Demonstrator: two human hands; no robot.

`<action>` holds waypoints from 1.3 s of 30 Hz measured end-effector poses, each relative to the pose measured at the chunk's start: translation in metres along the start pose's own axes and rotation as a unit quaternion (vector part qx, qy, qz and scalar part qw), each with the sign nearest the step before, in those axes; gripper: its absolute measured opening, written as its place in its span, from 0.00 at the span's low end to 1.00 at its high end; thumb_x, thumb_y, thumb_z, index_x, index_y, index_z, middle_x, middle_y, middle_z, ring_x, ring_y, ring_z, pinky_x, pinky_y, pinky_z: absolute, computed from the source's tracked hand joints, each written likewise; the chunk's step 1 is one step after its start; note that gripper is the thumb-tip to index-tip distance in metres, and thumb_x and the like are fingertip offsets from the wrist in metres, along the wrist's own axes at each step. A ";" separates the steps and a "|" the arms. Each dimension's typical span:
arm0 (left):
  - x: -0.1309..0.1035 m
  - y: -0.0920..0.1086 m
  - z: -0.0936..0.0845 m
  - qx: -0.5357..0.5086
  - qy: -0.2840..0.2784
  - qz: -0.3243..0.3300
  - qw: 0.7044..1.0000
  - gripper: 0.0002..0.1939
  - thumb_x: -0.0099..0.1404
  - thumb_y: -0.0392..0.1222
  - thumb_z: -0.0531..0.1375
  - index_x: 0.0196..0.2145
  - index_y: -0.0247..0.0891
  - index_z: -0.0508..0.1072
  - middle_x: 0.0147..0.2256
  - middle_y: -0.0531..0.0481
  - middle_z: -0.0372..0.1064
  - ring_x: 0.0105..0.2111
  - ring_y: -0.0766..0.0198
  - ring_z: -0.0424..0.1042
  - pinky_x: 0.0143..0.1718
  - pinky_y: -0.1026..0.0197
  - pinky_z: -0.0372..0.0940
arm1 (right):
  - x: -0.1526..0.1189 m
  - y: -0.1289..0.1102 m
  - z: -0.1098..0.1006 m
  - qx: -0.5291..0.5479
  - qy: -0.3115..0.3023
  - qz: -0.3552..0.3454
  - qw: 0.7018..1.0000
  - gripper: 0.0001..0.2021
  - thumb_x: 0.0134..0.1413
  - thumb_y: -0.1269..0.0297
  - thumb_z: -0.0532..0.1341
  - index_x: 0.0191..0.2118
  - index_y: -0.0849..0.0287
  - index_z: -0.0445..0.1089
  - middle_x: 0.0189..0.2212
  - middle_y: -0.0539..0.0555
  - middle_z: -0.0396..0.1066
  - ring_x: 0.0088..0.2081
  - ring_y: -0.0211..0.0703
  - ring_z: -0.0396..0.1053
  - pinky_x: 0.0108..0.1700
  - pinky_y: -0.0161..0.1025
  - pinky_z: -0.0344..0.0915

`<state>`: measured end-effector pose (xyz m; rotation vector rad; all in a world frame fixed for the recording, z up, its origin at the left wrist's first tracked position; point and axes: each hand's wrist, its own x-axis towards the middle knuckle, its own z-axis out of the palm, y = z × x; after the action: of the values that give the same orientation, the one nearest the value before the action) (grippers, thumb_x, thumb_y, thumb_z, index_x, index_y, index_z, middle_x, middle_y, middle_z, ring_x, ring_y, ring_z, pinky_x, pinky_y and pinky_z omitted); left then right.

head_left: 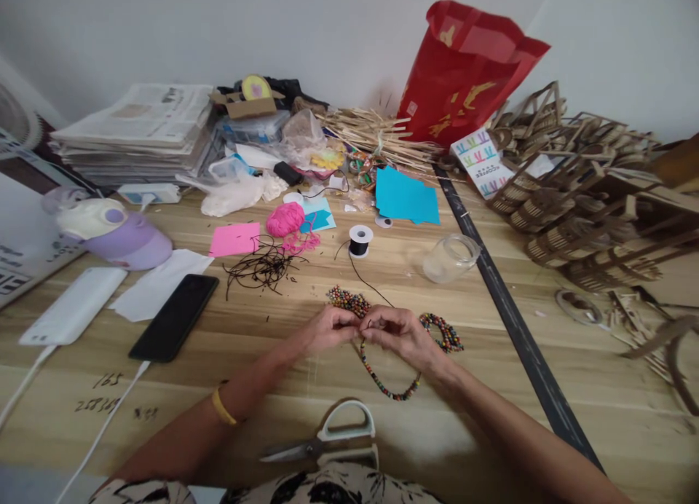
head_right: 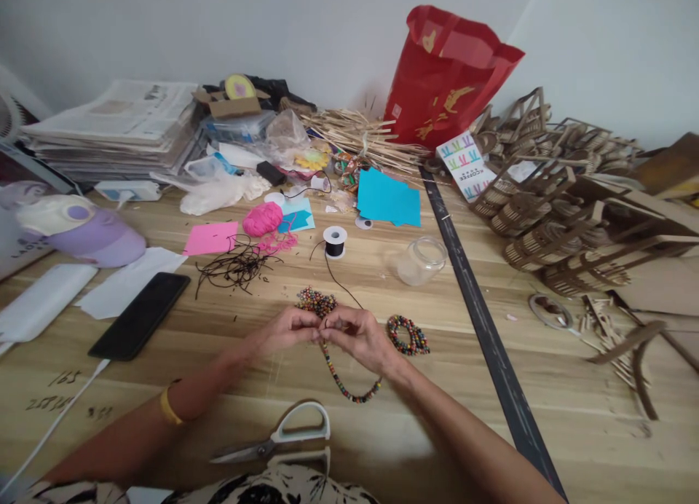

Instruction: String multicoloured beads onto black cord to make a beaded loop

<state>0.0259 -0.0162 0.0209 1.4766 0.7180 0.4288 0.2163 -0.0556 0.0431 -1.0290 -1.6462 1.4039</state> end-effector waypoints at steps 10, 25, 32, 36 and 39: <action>0.002 -0.002 0.012 -0.017 0.008 -0.026 0.999 0.08 0.51 0.40 0.65 0.24 0.31 0.75 0.23 0.52 0.71 0.25 0.69 0.65 0.30 0.67 0.60 | -0.003 0.003 -0.003 0.014 0.029 0.020 0.999 0.12 0.53 0.56 0.62 0.29 0.62 0.70 0.24 0.50 0.67 0.25 0.34 0.62 0.27 0.32 0.58; -0.021 0.000 0.007 0.083 0.120 -0.028 0.989 0.06 0.54 0.39 0.60 0.23 0.33 0.72 0.22 0.51 0.69 0.24 0.68 0.64 0.27 0.67 0.59 | -0.070 0.012 -0.053 -0.367 -0.113 -0.005 0.923 0.07 0.59 0.70 0.56 0.34 0.57 0.72 0.31 0.52 0.69 0.30 0.39 0.65 0.31 0.36 0.55; -0.025 -0.013 0.002 0.107 0.145 -0.045 0.983 0.07 0.53 0.39 0.60 0.24 0.32 0.71 0.21 0.53 0.68 0.23 0.69 0.64 0.26 0.68 0.58 | -0.084 0.010 -0.042 -0.518 -0.156 -0.014 0.841 0.07 0.59 0.74 0.55 0.33 0.58 0.68 0.35 0.54 0.67 0.31 0.40 0.64 0.29 0.36 0.54; -0.027 -0.015 0.002 0.137 0.152 -0.028 0.978 0.07 0.54 0.39 0.60 0.24 0.33 0.71 0.21 0.53 0.67 0.22 0.69 0.63 0.25 0.68 0.57 | -0.084 0.011 -0.037 -0.508 -0.148 -0.031 0.848 0.08 0.61 0.74 0.53 0.32 0.59 0.67 0.34 0.55 0.67 0.30 0.39 0.63 0.29 0.36 0.56; -0.028 -0.014 0.000 0.149 0.154 -0.012 0.977 0.07 0.54 0.40 0.60 0.23 0.33 0.71 0.21 0.53 0.67 0.23 0.69 0.63 0.25 0.68 0.57 | -0.081 0.010 -0.032 -0.476 -0.146 -0.041 0.866 0.08 0.61 0.73 0.52 0.33 0.60 0.66 0.34 0.55 0.66 0.30 0.39 0.64 0.30 0.36 0.59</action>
<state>0.0036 -0.0360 0.0123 1.6995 1.0828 0.5581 0.2802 -0.1155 0.0356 -1.2577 -2.6853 0.6427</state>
